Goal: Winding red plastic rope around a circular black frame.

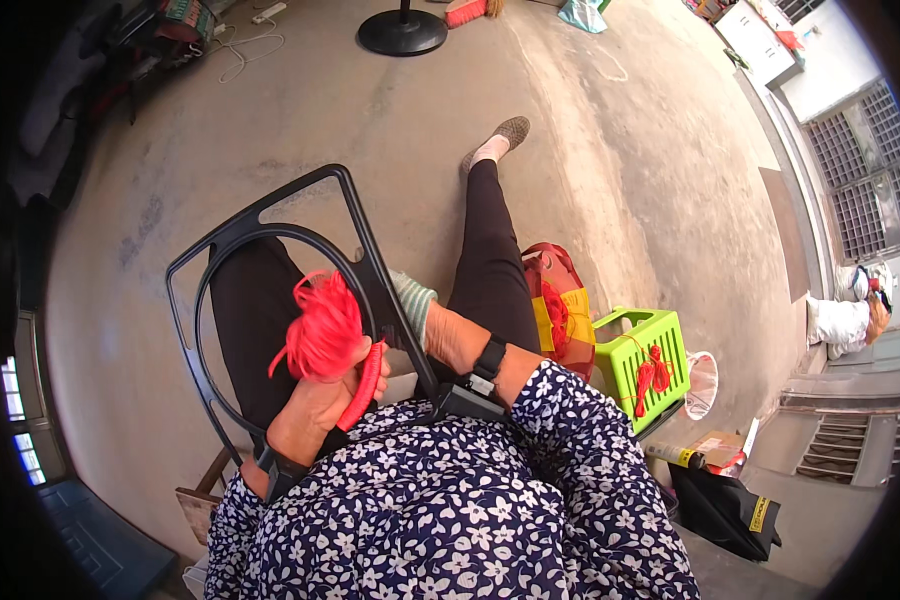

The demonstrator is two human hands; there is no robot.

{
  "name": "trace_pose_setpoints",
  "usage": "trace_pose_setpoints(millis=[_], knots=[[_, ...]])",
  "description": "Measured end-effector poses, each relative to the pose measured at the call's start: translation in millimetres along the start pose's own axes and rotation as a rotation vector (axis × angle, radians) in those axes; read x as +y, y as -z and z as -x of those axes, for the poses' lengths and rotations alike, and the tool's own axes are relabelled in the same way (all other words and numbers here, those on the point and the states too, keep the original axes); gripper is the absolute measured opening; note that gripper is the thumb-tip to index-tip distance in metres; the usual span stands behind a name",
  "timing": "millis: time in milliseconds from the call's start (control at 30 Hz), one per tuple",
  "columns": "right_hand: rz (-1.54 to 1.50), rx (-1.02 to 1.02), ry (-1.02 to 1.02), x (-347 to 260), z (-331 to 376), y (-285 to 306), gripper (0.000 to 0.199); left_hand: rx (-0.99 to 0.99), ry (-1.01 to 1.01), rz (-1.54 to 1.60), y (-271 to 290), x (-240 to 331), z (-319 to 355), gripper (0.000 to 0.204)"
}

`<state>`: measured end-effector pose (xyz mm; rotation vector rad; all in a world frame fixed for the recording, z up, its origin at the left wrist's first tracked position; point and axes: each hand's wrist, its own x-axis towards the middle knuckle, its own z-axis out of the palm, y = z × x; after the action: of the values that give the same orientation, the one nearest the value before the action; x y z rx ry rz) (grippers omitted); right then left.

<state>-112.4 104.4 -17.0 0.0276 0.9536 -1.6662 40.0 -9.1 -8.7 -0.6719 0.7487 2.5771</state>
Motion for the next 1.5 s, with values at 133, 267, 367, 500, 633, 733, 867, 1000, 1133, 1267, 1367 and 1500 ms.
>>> trace_pose_setpoints(millis=[133, 267, 367, 500, 633, 733, 867, 1000, 1133, 1267, 1367, 1500], knots=[[-0.321, -0.293, -0.202, -12.0, 9.9, -22.4, 0.082, 0.047, -0.201, 0.489, -3.0, -5.8, -7.6, 0.037], [-0.104, -0.179, -0.166, -11.7, 20.9, -10.6, 0.065, -0.021, -0.333, 0.071, 0.8, -7.4, -12.4, 0.027], [0.268, -0.045, 0.096, -8.2, 33.9, -13.3, 0.056, 0.128, -0.321, 0.057, -11.9, -1.5, -10.3, 0.02], [0.472, 0.171, 0.042, 7.7, 61.3, -7.1, 0.051, 0.201, -0.36, -0.024, -4.9, -3.7, -13.9, 0.008], [0.498, 0.146, -0.038, 11.5, 91.8, -11.6, 0.044, 0.154, -0.284, 0.005, 1.0, -2.1, -11.2, 0.005], [0.598, 0.092, 0.04, 20.6, 89.9, 11.0, 0.052, 0.137, -0.285, 0.032, -4.1, -1.7, -10.4, 0.006], [0.686, 0.264, 0.373, 13.9, 77.1, 0.9, 0.063, 0.12, -0.335, 0.025, -13.8, 0.1, -8.8, 0.009], [0.857, 0.322, 0.209, 20.6, 66.7, -14.5, 0.059, 0.128, -0.331, -0.025, -7.5, -0.5, -9.2, 0.01], [1.0, 0.326, 0.107, 13.2, 77.3, -27.4, 0.048, 0.165, -0.266, -0.028, -11.6, 3.7, -3.5, 0.012], [1.206, 0.421, 0.137, 25.4, 67.4, -13.6, 0.043, 0.129, -0.246, -0.023, -10.5, 3.4, -4.2, 0.014], [0.747, 0.178, 0.068, 22.7, 71.2, -4.6, 0.043, 0.147, -0.258, -0.037, -14.5, 4.0, -5.4, 0.014], [0.403, 0.126, -0.061, 10.7, 77.2, 18.7, 0.04, 0.215, -0.286, -0.061, -14.2, 3.9, -6.4, 0.017]])
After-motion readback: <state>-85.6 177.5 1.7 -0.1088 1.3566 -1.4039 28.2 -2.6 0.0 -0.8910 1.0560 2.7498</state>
